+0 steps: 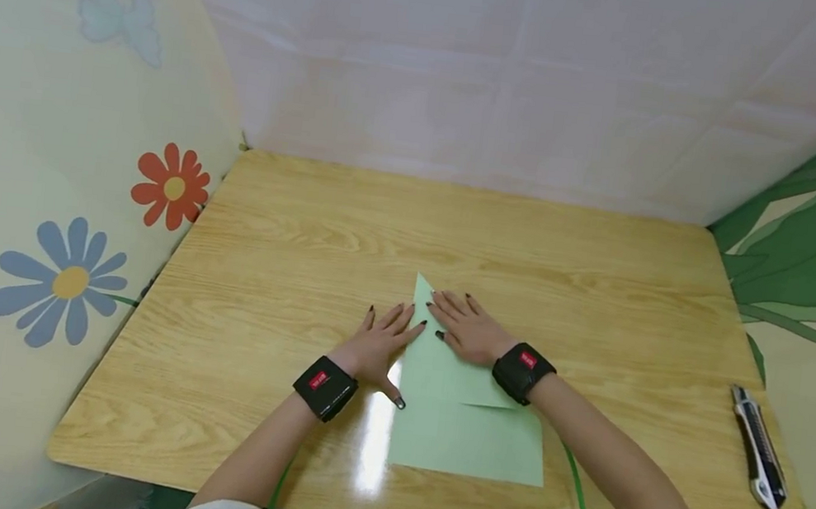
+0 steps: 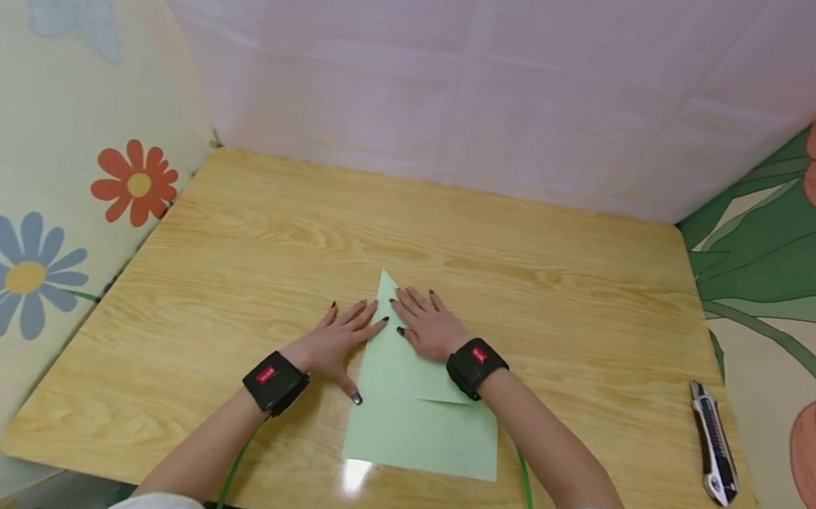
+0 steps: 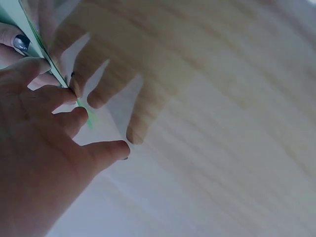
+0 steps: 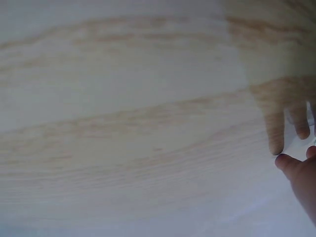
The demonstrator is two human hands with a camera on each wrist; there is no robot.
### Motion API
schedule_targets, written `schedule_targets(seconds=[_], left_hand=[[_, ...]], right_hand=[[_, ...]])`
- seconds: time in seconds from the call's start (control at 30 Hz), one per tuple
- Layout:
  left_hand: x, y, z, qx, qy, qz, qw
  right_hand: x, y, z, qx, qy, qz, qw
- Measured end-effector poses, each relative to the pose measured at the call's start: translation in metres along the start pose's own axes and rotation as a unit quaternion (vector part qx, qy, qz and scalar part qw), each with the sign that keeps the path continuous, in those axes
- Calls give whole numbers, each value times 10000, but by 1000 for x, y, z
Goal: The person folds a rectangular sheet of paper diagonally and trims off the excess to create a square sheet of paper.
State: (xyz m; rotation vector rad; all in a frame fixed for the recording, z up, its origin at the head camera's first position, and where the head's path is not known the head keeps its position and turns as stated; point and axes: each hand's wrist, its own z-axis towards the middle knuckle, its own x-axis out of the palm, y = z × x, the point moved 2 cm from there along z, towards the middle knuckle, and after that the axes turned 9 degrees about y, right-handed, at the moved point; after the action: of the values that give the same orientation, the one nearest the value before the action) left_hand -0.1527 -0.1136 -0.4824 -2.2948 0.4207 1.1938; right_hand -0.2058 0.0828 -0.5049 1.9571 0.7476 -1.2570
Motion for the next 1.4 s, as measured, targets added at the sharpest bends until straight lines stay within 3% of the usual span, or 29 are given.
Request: schedule_targets(seconds=[0.43, 0.73, 1.03, 1.4], left_hand=[[1, -6, 3, 103, 41, 99, 9999], [2, -8, 5, 117, -21, 152, 9998], [7, -9, 10, 150, 7, 150, 9998], [6, -1, 1, 85, -130, -51, 9999]], right_hand=[[4, 1, -5, 45, -159, 58, 9998], [3, 4, 2, 356, -373, 144, 9986], [6, 6, -16, 499, -311, 99, 9982], [13, 12, -24, 355, -398, -239, 9983]])
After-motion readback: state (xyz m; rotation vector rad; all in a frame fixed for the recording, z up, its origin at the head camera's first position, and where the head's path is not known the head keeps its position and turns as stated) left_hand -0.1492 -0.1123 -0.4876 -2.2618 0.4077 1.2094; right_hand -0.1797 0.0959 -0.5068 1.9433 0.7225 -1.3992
